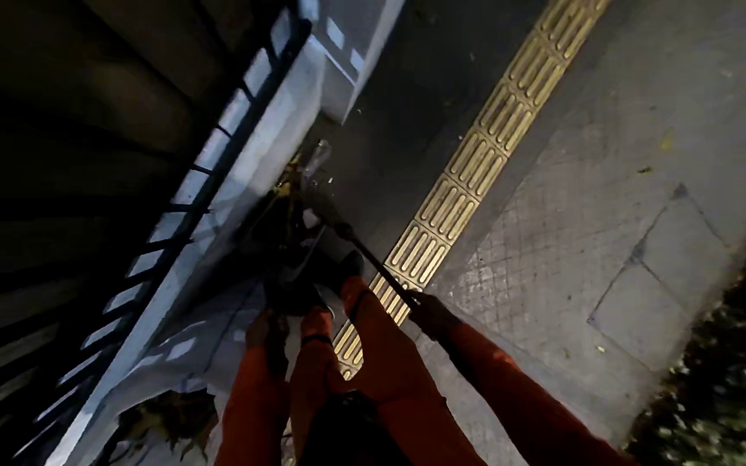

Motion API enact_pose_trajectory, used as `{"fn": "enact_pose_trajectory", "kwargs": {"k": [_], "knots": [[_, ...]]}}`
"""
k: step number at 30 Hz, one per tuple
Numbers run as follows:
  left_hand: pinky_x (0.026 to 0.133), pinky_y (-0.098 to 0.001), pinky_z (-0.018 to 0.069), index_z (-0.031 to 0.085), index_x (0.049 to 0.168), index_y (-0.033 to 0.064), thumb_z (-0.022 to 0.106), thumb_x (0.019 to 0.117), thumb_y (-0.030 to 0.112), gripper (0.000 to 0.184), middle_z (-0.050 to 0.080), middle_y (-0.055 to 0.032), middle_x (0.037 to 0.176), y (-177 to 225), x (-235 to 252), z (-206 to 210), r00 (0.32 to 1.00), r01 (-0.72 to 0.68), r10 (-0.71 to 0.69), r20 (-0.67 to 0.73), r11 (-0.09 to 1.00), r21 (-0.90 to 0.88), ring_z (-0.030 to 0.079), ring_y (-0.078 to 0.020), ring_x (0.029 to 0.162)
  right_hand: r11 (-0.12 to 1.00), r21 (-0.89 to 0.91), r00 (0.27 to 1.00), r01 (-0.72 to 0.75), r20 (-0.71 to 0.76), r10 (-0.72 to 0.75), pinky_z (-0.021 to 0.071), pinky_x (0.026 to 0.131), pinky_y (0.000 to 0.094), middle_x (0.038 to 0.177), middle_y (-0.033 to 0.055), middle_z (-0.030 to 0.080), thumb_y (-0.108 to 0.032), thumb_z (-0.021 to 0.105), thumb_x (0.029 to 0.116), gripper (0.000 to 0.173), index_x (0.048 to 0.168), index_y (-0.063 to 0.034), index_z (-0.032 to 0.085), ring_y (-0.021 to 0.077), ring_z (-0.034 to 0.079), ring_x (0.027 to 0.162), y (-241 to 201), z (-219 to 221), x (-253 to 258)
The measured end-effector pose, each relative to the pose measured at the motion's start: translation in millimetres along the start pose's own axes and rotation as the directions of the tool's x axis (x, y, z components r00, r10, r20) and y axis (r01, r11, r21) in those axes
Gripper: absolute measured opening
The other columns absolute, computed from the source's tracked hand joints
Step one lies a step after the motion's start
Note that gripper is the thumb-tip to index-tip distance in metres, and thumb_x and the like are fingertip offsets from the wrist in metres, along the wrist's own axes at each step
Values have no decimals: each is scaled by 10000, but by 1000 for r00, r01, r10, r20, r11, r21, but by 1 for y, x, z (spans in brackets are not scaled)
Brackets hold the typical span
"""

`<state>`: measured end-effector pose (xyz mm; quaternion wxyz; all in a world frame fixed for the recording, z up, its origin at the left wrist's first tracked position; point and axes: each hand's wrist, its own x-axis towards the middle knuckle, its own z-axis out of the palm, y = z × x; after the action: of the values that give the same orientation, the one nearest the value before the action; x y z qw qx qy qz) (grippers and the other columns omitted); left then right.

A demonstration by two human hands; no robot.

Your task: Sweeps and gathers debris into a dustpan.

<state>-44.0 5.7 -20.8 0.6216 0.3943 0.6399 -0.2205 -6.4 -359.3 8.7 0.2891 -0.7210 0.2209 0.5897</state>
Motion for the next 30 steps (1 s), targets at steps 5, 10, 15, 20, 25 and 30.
{"fn": "enact_pose_trajectory", "kwargs": {"k": [5, 10, 15, 20, 25, 30], "knots": [[369, -197, 404, 512, 967, 57, 326, 1105, 227, 287, 499, -18, 613, 4, -2, -23, 996, 89, -87, 29, 992, -85, 474, -81, 421, 983, -183, 973, 29, -220, -70, 488, 1024, 558, 1347, 273, 597, -150, 566, 1012, 621, 1581, -74, 328, 403, 627, 1183, -75, -1, 44], [484, -233, 452, 562, 1070, 8, 379, 1104, 161, 241, 517, -49, 746, 20, 13, -8, 999, 13, -4, -45, 979, 202, 500, -107, 540, 948, -316, 991, 43, -104, -79, 543, 878, 589, 1269, 299, 606, -128, 636, 973, 670, 1562, -73, 323, 430, 665, 1035, -154, -8, 129], [993, -436, 503, 590, 1339, -34, 444, 1102, 121, 318, 634, -215, 1286, 3, 35, -12, 994, -104, 91, 59, 650, 753, 630, -285, 1134, 715, -676, 980, 178, 187, -68, 456, 1007, 646, 1362, 314, 563, -90, 657, 941, 670, 1541, -38, 364, 485, 582, 1218, -130, 24, 73], [1143, -452, 419, 562, 1396, -58, 473, 1098, 124, 360, 582, -248, 1429, 4, 8, -22, 988, -154, 54, 146, 494, 856, 562, -328, 1342, 806, -587, 976, 81, 209, 54, 552, 696, 540, 1093, 245, 653, -126, 623, 986, 626, 1560, -191, 382, 357, 659, 763, -69, -12, -19], [906, -382, 546, 578, 1358, -16, 418, 1121, 164, 338, 672, -185, 1180, -43, 23, -37, 996, -84, 68, 50, 761, 643, 675, -240, 1014, 913, -407, 1000, 13, -5, -16, 550, 614, 479, 996, 199, 643, -127, 596, 984, 641, 1575, -191, 354, 283, 625, 674, -20, -36, -36], [1156, -542, 387, 476, 1463, -63, 472, 1098, 140, 417, 527, -306, 1459, -56, 12, 2, 997, -72, 38, 62, 594, 801, 503, -428, 1384, 772, -630, 992, 88, 123, -13, 457, 1059, 575, 1361, 270, 583, -183, 689, 954, 594, 1472, -4, 460, 401, 594, 1234, -77, -63, 56]]}}
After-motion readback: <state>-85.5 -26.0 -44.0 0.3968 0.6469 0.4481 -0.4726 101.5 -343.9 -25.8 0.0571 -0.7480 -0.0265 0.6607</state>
